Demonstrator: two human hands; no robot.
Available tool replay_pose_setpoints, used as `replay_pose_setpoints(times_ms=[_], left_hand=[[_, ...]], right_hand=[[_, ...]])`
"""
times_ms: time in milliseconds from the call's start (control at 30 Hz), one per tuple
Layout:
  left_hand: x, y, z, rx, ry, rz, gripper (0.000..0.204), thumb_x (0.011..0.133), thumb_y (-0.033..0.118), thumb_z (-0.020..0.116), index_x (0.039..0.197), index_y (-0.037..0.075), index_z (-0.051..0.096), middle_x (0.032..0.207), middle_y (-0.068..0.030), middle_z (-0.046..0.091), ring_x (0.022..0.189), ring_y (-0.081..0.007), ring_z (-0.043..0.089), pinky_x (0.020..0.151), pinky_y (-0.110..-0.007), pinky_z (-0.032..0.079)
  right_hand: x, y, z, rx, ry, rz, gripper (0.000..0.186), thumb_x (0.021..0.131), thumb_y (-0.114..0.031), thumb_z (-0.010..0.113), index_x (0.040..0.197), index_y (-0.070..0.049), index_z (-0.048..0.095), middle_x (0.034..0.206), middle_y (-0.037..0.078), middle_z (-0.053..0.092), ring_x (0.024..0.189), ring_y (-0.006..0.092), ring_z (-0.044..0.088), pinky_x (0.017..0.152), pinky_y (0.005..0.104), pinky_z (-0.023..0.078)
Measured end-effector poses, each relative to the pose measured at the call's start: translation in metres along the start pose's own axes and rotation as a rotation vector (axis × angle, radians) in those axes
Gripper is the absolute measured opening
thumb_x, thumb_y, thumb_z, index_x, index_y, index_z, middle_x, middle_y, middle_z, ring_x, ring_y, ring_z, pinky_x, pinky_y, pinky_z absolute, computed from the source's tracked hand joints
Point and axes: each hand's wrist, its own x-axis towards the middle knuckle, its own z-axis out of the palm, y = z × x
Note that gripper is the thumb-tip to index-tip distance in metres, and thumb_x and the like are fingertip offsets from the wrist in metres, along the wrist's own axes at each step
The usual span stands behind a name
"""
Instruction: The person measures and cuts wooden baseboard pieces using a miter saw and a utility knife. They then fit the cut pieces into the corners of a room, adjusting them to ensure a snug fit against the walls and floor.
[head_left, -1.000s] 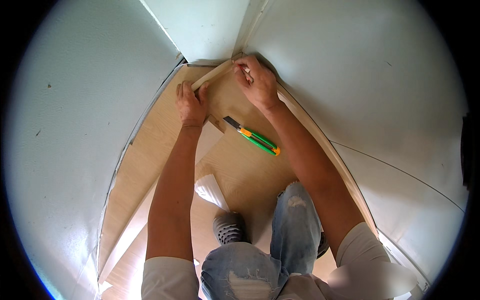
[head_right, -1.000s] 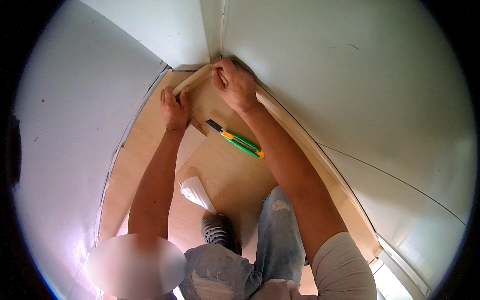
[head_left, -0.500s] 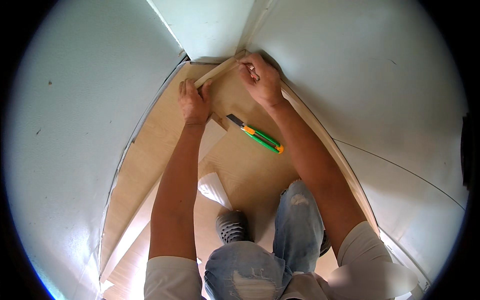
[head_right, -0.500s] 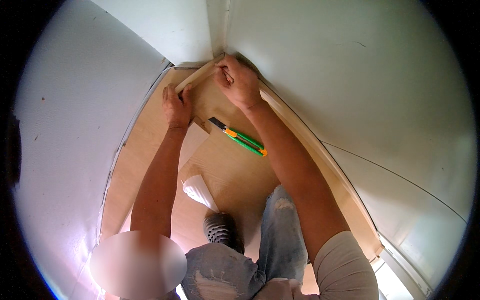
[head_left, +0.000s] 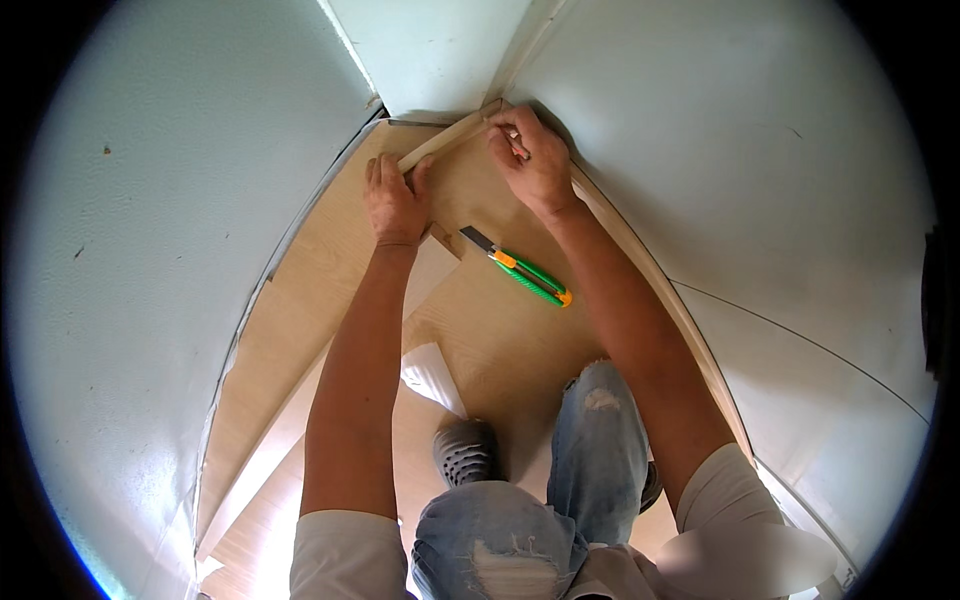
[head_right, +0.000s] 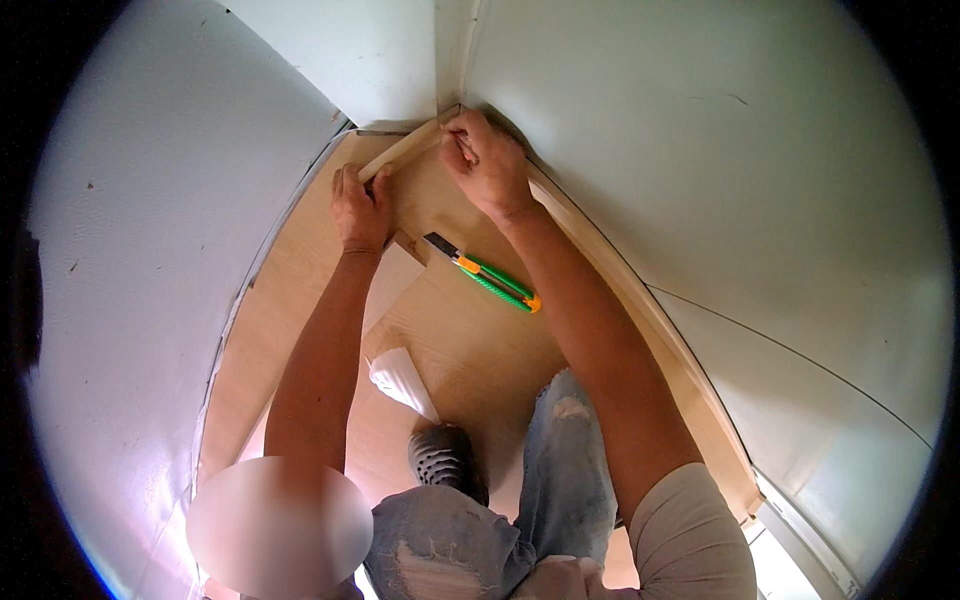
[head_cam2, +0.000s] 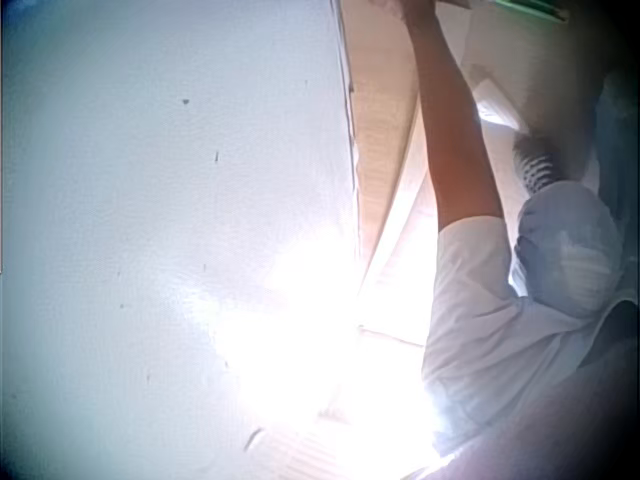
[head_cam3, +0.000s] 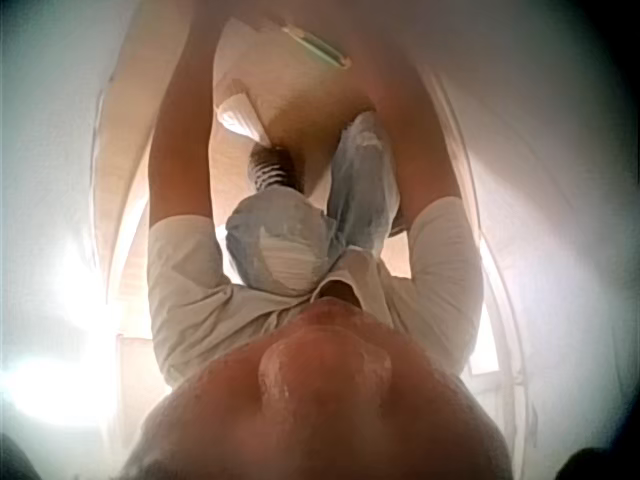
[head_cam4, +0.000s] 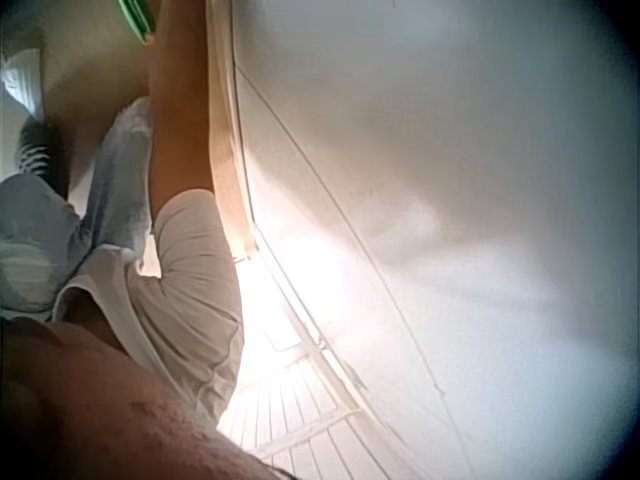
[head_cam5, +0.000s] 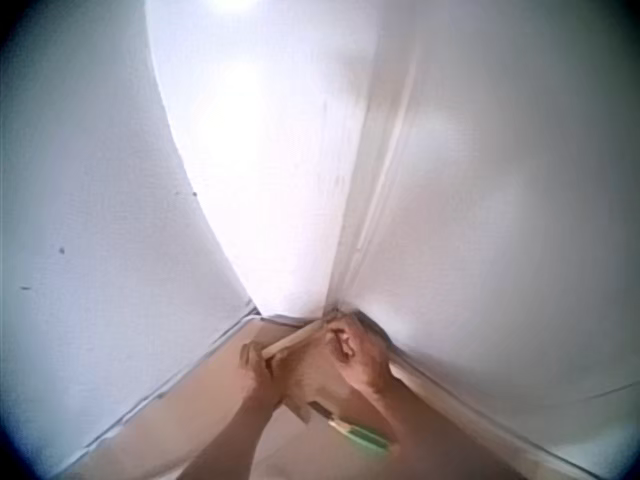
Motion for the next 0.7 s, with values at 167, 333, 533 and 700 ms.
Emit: replay_pose_setpoints(times_ms=[167, 333, 533, 700], left_hand=[[-0.002, -0.004, 0.004, -0.016, 0.038, 0.055, 0.033, 0.091, 0.027, 0.071, 0.101, -0.001, 0.057, 0.094, -0.0204, 0.06, 0.091, -0.0425, 0.058, 0.078, -0.049, 0.048], [-0.001, 0.008, -0.006, -0.122, 0.006, -0.04, 0.034, 0.09, 0.027, 0.073, 0.102, 0.0, 0.057, 0.095, -0.0188, 0.06, 0.092, -0.041, 0.057, 0.079, -0.049, 0.048], [-0.001, -0.003, -0.001, -0.339, 0.076, -0.262, 0.032, 0.09, 0.021, 0.073, 0.109, 0.001, 0.057, 0.106, -0.0179, 0.06, 0.096, -0.0367, 0.057, 0.082, -0.046, 0.047], [0.013, 0.007, 0.0, -0.428, 0.079, -0.372, 0.031, 0.092, 0.016, 0.069, 0.118, 0.003, 0.06, 0.113, -0.0164, 0.061, 0.102, -0.0351, 0.058, 0.088, -0.044, 0.047]], right_hand=[[-0.003, 0.003, -0.004, 0.03, -0.028, 0.008, 0.014, 0.084, -0.005, 0.068, 0.094, -0.007, 0.059, 0.07, 0.01, 0.063, 0.059, 0.0248, 0.061, 0.057, 0.0348, 0.052], [-0.004, -0.001, -0.006, 0.159, -0.043, 0.048, 0.012, 0.083, -0.002, 0.066, 0.092, -0.006, 0.06, 0.071, 0.007, 0.06, 0.063, 0.0159, 0.059, 0.061, 0.0287, 0.05], [0.001, 0.003, -0.017, 0.366, -0.272, 0.175, 0.009, 0.092, -0.009, 0.053, 0.084, -0.005, 0.052, 0.075, 0.002, 0.055, 0.069, 0.012, 0.051, 0.066, 0.0287, 0.046], [0.006, 0.016, -0.027, 0.533, -0.268, 0.101, 0.012, 0.094, -0.012, 0.049, 0.085, -0.005, 0.051, 0.076, 0.004, 0.056, 0.068, 0.0152, 0.051, 0.065, 0.0329, 0.046]])
